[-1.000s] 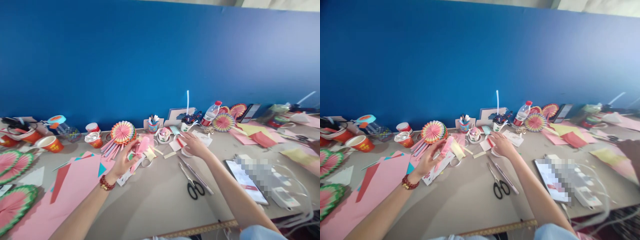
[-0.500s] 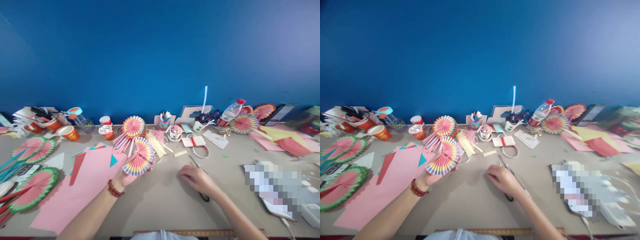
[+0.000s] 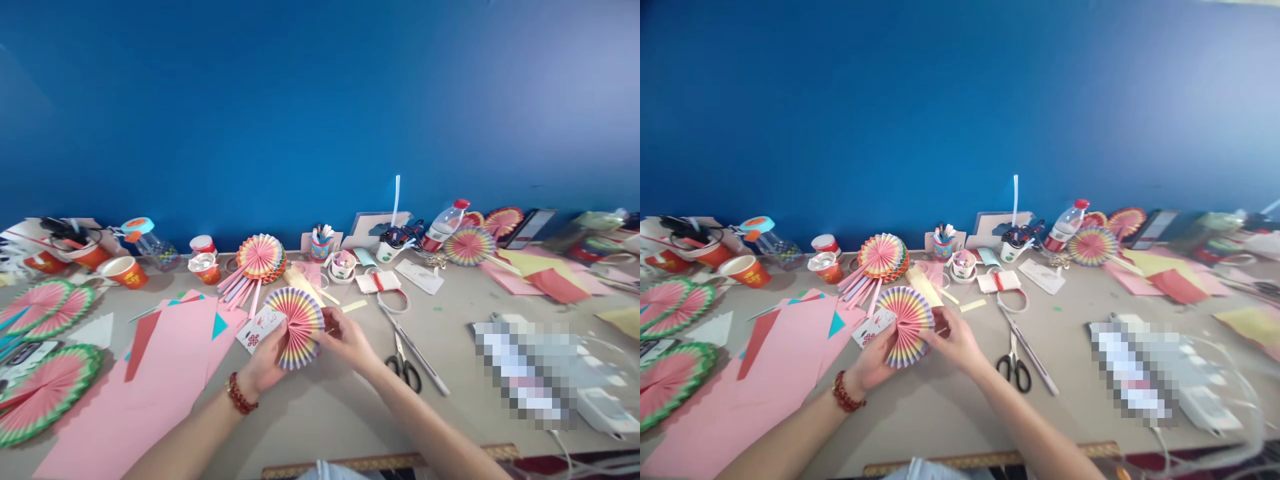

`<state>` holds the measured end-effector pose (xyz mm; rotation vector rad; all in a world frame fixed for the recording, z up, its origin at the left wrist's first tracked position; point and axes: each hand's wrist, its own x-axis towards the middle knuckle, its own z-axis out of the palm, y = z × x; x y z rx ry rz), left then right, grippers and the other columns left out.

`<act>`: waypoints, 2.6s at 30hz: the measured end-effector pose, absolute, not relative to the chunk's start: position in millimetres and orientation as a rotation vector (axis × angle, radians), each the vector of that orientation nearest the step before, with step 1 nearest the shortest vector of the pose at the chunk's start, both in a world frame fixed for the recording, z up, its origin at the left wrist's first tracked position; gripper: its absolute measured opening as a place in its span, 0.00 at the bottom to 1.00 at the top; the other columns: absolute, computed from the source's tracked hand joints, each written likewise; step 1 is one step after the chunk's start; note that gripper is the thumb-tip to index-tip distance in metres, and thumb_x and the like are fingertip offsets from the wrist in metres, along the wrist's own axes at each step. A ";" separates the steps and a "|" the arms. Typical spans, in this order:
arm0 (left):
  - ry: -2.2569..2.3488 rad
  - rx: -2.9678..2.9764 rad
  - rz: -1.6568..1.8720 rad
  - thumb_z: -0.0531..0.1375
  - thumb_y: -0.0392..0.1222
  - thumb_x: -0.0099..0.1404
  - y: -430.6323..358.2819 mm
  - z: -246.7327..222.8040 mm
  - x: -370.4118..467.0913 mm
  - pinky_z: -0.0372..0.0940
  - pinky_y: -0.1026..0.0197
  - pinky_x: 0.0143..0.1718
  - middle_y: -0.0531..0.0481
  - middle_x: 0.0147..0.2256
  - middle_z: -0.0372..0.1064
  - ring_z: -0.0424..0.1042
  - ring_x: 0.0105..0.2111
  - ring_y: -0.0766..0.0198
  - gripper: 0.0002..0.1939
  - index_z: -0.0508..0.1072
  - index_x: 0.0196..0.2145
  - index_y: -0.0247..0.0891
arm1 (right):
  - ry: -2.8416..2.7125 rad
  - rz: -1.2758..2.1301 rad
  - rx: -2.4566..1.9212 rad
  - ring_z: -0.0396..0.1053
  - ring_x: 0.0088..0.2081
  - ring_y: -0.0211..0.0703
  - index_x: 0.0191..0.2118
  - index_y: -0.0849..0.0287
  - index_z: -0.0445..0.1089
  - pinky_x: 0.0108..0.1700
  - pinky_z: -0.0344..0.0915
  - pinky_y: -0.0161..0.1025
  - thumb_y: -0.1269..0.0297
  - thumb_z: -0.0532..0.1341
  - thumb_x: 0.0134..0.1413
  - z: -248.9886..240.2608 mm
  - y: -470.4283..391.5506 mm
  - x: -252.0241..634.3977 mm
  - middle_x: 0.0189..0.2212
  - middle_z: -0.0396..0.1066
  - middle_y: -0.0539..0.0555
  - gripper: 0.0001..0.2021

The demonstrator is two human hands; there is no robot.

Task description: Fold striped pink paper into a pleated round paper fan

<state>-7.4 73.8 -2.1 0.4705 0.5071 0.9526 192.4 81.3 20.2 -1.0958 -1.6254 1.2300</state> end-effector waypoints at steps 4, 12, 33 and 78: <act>0.598 0.635 1.039 0.61 0.53 0.67 68.1 -4.4 -5.4 0.63 0.49 0.57 0.41 0.48 0.75 0.71 0.53 0.50 0.20 0.75 0.48 0.36 | -1.440 1.284 -1.008 0.73 0.35 0.43 0.42 0.58 0.68 0.38 0.71 0.38 0.51 0.67 0.53 4.7 83.5 176.2 0.35 0.74 0.53 0.18; 0.815 0.802 1.069 0.65 0.51 0.63 65.5 -14.7 -9.2 0.68 0.56 0.44 0.47 0.39 0.77 0.75 0.39 0.57 0.14 0.76 0.37 0.37 | -1.398 1.246 -1.005 0.71 0.37 0.44 0.40 0.57 0.69 0.40 0.70 0.39 0.51 0.64 0.58 -3.5 74.9 182.4 0.38 0.72 0.55 0.14; 1.008 1.197 0.936 0.64 0.56 0.62 71.2 -16.8 -15.2 0.63 0.61 0.37 0.49 0.31 0.74 0.71 0.33 0.60 0.18 0.74 0.32 0.35 | -1.451 1.145 -1.055 0.70 0.32 0.41 0.37 0.57 0.70 0.37 0.68 0.36 0.53 0.65 0.57 -13.5 80.8 185.7 0.32 0.72 0.52 0.13; 0.961 0.946 0.945 0.66 0.51 0.60 74.9 -9.3 -19.8 0.63 0.62 0.40 0.52 0.31 0.69 0.67 0.34 0.64 0.15 0.70 0.31 0.37 | -2.020 0.672 -1.053 0.71 0.34 0.42 0.48 0.53 0.66 0.40 0.69 0.39 0.68 0.59 0.62 13.2 85.1 216.8 0.39 0.74 0.54 0.10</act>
